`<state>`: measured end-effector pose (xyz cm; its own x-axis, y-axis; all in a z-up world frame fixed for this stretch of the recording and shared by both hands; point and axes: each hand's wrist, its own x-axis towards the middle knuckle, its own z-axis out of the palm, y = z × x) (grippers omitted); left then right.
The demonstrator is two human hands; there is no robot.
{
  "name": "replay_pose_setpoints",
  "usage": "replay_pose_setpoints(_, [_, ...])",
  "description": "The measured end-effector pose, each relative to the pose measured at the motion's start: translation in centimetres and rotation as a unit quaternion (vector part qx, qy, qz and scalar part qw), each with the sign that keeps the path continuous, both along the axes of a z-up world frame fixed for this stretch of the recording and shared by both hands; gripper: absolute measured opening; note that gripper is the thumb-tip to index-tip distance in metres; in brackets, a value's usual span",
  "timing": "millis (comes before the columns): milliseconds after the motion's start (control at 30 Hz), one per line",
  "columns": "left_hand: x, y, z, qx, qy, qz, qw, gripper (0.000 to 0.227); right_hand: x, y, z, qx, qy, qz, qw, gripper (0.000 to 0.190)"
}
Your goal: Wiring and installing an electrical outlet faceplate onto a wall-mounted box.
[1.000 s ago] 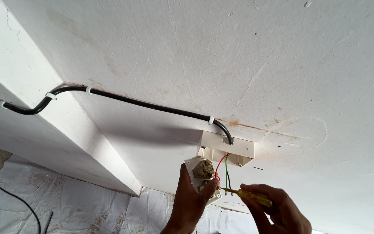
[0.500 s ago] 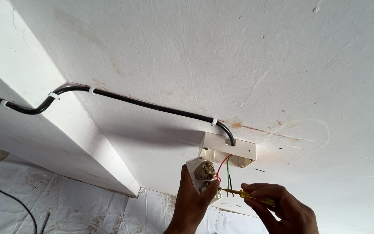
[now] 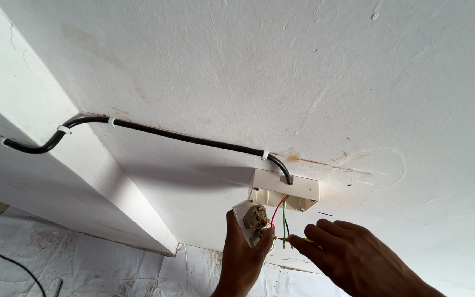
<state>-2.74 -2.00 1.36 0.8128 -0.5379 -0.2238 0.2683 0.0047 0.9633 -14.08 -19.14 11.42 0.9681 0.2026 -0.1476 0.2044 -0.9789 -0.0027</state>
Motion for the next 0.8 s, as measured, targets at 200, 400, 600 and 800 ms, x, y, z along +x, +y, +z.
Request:
replay_pose_setpoints(200, [-0.1,0.3,-0.9,0.004,-0.072,0.019,0.997,0.059,2.2,1.8,1.4,0.170,0.159,-0.241,0.942,0.032])
replay_pose_setpoints(400, [0.3,0.8,-0.9,-0.008,-0.095,0.018,0.995,0.058,2.1,0.4,-1.6,0.187,0.193,-0.214,0.939,0.037])
replay_pose_setpoints(600, [0.2,1.1,-0.2,-0.007,-0.065,0.008,0.998,0.060,2.3,0.0,-0.9,-0.042,0.041,0.071,0.996,0.057])
replay_pose_setpoints(800, [-0.2,1.1,-0.9,-0.040,-0.058,0.022,0.997,0.058,4.6,3.8,4.0,0.116,0.277,-0.319,0.899,0.029])
